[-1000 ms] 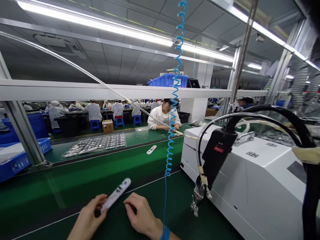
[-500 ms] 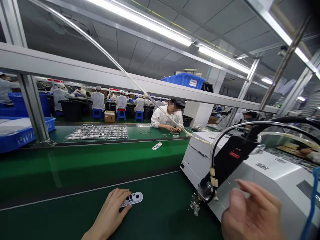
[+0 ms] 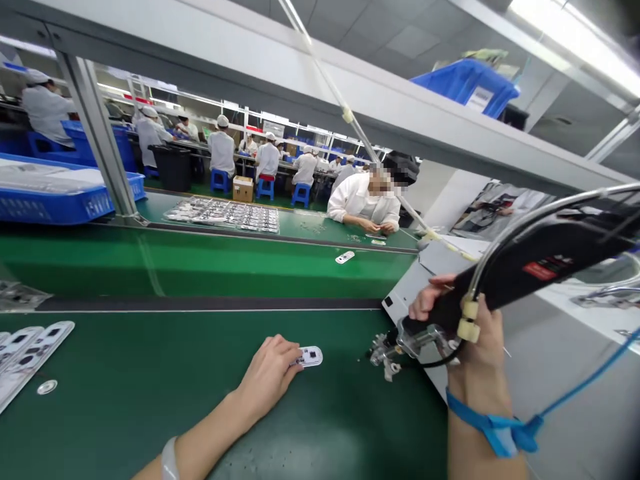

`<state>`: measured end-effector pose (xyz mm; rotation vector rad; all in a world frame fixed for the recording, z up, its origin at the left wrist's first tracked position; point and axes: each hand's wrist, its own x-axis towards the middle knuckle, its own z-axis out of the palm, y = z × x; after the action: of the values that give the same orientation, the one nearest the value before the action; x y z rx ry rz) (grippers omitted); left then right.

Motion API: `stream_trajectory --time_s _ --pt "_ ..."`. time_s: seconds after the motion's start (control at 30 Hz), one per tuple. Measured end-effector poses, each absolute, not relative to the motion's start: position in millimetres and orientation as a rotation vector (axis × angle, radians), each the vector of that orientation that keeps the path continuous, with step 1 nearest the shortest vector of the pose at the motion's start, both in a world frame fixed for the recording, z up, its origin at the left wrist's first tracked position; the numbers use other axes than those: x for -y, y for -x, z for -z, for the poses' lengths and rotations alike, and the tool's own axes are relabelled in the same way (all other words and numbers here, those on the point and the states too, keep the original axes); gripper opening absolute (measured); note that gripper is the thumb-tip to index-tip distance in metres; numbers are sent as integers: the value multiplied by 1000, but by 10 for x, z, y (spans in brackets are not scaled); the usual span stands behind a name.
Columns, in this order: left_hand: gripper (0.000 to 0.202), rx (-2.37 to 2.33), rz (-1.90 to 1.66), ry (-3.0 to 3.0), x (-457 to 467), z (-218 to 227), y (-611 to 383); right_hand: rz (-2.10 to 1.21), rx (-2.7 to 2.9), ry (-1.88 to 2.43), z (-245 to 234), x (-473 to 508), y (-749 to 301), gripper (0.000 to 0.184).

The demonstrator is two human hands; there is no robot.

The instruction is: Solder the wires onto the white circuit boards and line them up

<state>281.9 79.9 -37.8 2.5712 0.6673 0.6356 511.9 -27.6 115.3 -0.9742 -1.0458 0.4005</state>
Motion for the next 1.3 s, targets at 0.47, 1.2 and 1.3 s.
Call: stream_trajectory --time_s 0.47,1.2,1.3 --pt "22 -534 -641 -2674 -664 424 -2851 -359 1117 812 -1539 131 -4879 31" --pt "17 -502 -659 -2693 -687 427 -2855 -598 1074 825 -1254 -195 -4737 34" --pt "17 -502 -664 -2683 -697 427 -2855 -599 1087 818 -1266 -188 -4724 35"
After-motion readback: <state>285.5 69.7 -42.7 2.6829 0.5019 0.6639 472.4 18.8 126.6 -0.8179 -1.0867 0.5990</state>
